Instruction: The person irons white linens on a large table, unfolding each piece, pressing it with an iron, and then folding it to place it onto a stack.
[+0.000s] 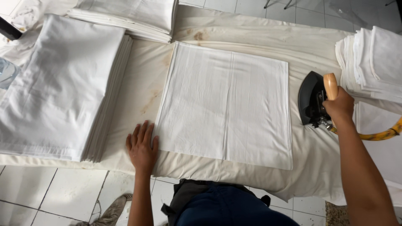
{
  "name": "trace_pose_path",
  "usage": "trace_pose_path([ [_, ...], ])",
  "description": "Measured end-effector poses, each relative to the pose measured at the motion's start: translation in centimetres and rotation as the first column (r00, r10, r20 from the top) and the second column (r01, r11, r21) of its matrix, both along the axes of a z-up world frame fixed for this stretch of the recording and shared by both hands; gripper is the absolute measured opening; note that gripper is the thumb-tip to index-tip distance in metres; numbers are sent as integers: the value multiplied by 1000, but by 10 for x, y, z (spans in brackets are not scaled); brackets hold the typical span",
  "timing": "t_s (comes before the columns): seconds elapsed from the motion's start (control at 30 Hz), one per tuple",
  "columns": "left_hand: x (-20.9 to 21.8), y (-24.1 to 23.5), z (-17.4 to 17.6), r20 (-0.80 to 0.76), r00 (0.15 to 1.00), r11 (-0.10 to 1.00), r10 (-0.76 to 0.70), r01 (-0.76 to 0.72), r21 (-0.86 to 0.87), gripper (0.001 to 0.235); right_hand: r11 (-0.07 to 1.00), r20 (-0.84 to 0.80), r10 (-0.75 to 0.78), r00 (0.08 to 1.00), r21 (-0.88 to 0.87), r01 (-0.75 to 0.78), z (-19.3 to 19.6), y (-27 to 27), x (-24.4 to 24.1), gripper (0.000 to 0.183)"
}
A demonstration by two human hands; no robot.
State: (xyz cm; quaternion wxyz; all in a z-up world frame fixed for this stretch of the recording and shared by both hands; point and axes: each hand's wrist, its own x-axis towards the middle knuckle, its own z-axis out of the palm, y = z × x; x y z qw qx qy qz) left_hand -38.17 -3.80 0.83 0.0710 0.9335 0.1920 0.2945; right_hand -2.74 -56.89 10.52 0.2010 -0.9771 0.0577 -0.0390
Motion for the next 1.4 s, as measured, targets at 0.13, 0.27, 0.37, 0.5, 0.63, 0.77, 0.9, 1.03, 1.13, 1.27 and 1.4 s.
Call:
trace_pose_path([
  [0.13,5,-1,3,-7,1000,1000,21,-22,-14,36,959,114,167,979,211,-188,19,27,-14,42],
  [0.27,6,1,-6,-72,996,997,47,-52,-63,35,897,-73,438,896,103,-430,77,134,-61,54],
  [0.37,2,0,-13,-136,988,992,69,-82,-97,36,789,-233,595,769,-12,-614,46,182,-76,61],
  [0.5,3,1,-8,-100,992,993,81,-89,-76,35,652,-326,676,660,-152,-743,12,234,-51,61],
  [0.63,6,3,-5,-108,989,993,101,-107,-53,36,623,-270,675,686,-290,-727,-24,283,33,62],
  [0.77,6,1,-3,-114,986,990,125,-132,-55,36,695,-137,638,758,-321,-643,-35,327,116,51],
  [0.9,7,2,-4,-120,986,986,119,-131,-99,36,783,-65,573,817,-251,-569,-44,358,185,43],
  [1.03,7,1,-3,-120,985,985,122,-135,-106,35,802,-70,557,828,-213,-558,-45,364,197,42],
  [1.13,7,1,0,-97,989,987,115,-125,-104,34,792,-130,584,801,-125,-597,-20,363,163,49],
  [1.27,4,0,-3,-86,992,987,96,-106,-118,35,775,-263,584,768,-100,-624,16,348,67,50],
  [1.4,6,2,-3,-80,992,989,101,-109,-104,36,759,-371,558,743,-134,-637,43,327,-35,44],
])
